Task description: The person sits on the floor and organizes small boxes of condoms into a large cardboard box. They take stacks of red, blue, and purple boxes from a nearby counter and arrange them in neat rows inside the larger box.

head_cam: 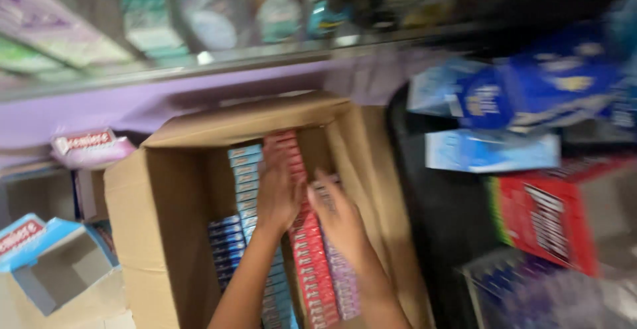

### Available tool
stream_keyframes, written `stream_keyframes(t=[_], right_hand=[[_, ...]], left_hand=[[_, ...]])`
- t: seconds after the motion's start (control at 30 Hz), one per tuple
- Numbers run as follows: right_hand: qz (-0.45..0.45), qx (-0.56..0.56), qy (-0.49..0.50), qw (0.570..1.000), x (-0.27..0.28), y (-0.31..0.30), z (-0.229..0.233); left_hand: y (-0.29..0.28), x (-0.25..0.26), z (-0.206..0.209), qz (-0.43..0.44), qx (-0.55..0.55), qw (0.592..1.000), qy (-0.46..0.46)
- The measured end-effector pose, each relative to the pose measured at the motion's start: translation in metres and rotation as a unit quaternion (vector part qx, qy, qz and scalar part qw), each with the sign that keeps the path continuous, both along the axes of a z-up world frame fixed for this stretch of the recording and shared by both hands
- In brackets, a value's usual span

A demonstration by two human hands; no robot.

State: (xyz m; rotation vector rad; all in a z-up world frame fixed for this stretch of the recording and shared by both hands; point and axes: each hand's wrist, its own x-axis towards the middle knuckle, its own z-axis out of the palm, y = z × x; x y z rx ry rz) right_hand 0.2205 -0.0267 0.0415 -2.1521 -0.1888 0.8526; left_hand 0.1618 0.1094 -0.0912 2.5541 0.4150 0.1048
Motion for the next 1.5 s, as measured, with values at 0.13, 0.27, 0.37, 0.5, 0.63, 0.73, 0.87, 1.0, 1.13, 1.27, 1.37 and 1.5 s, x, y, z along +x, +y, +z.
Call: stream_keyframes(t=[0.13,0.27,0.37,0.5,0.63,0.73,0.87,1.0,1.13,1.27,1.37,1.5], right_hand=[[-0.047,0.109,-0.076,0.990,-0.029,-0.082,0.138],[-0.147,0.092,-0.256,0.951,-0.010,-0.161,0.159],[-0.179,-0.110,-0.457,0.864,0.031,-0.181,0.167],[-0.172,-0.331,-0.440,0.817,0.053,-0.189,0.147],[-0.141,-0.364,-0.378,0.840,0.051,-0.188,0.124],[-0.063,-0.328,-0.287,0.898,0.028,-0.188,0.116],[-0.012,-0.269,-0.330,0.905,-0.002,-0.186,0.120],[0.000,-0.221,-0.407,0.886,-0.018,-0.189,0.124],[0.013,-0.228,-0.251,0.941,-0.022,-0.182,0.147],[-0.084,-0.067,-0.252,0.962,-0.025,-0.173,0.135],[-0.192,-0.008,-0.301,0.934,-0.026,-0.178,0.118],[-0.201,0.043,-0.049,0.977,-0.038,-0.184,0.173]], left_hand=[[-0.043,-0.033,0.072,0.173,-0.063,0.979,-0.081],[-0.115,-0.061,0.140,0.196,-0.169,0.958,-0.128],[-0.166,-0.045,0.176,0.183,-0.185,0.951,-0.168],[-0.197,0.019,0.276,-0.018,-0.140,0.967,-0.214],[-0.208,0.060,0.311,-0.137,-0.116,0.965,-0.189],[-0.205,0.071,0.299,-0.061,-0.155,0.980,-0.105],[-0.194,0.073,0.276,0.013,-0.191,0.981,0.023],[-0.177,0.079,0.254,-0.022,-0.141,0.989,0.028],[-0.172,0.095,0.218,-0.084,-0.088,0.991,-0.054],[-0.177,0.079,0.254,-0.100,-0.072,0.992,-0.035],[-0.175,0.034,0.280,-0.038,-0.045,0.998,-0.005],[-0.178,-0.060,0.226,-0.048,0.025,0.997,-0.046]])
